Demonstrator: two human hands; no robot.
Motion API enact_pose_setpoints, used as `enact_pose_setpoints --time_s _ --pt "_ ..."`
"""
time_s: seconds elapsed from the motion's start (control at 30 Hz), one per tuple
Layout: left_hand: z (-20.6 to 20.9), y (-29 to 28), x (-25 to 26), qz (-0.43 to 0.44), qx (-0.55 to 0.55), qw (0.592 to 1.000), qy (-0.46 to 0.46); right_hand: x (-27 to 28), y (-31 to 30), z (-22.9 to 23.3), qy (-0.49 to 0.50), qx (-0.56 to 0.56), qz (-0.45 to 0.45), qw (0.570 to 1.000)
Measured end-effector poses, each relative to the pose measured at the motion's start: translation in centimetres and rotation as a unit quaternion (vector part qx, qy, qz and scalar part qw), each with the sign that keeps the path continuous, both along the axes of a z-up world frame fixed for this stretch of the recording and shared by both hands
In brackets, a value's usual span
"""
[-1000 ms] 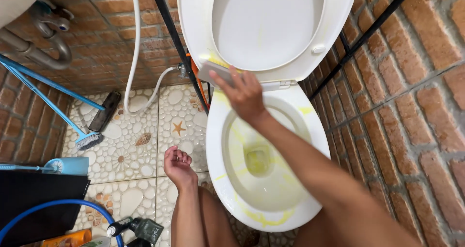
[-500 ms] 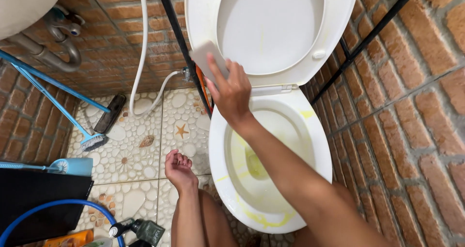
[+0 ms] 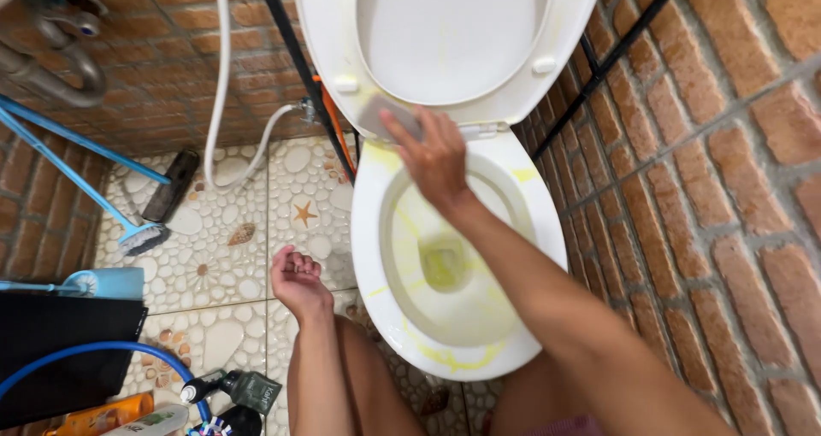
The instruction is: The person scrubs the toilet tank lid, seat, and bowl using a handheld brush and a handheld bidet sprayer. They rinse the surfaces with water from the sprayer and continue scrubbing the interior of the bowl.
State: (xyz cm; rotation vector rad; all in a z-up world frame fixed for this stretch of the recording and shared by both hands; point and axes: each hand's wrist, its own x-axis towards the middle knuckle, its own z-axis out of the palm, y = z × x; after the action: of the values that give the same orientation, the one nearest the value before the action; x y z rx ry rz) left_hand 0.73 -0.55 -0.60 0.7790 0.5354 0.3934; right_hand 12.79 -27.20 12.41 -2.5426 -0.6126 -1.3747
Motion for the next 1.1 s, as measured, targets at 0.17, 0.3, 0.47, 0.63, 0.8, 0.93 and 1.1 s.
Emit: enact_pose_setpoints --time_s 0.17,0.3,0.47,0.63,0.8,0.93,1.1 --pt "-0.5 0.6 0.5 0.019 -0.021 0.999 0.024 -3.2 -9.6 -1.7 -0.002 0.056 -0.065 0.996" --pt "0.4 0.3 0.2 0.023 -0.015 0.999 0.04 -2.6 -12.1 -1.5 -0.041 0.279 -0.163 0.945" --pt "0.4 0.1 -0.1 0.02 -0.012 0.999 0.045 -2.3 -11.2 -1.4 -0.06 0.329 -0.162 0.928" --pt "2.2 -0.3 -0.5 0.021 -0.008 0.999 0.041 0.0 -12.2 0.7 -0.089 0.378 -0.186 0.903" --pt "4.5 -0.8 -0.9 0.048 -0.04 0.995 0.072 4.1 -14.2 11.0 -0.069 0.308 -0.188 0.93" --pt "5.2 -0.9 -0.8 0.051 -0.042 0.995 0.071 3.8 -14.2 11.2 -0.155 0.245 -0.126 0.949" --pt "4.8 -1.1 -0.4 0.049 -0.046 0.995 0.073 0.4 -14.8 3.3 -0.032 0.269 -0.182 0.945"
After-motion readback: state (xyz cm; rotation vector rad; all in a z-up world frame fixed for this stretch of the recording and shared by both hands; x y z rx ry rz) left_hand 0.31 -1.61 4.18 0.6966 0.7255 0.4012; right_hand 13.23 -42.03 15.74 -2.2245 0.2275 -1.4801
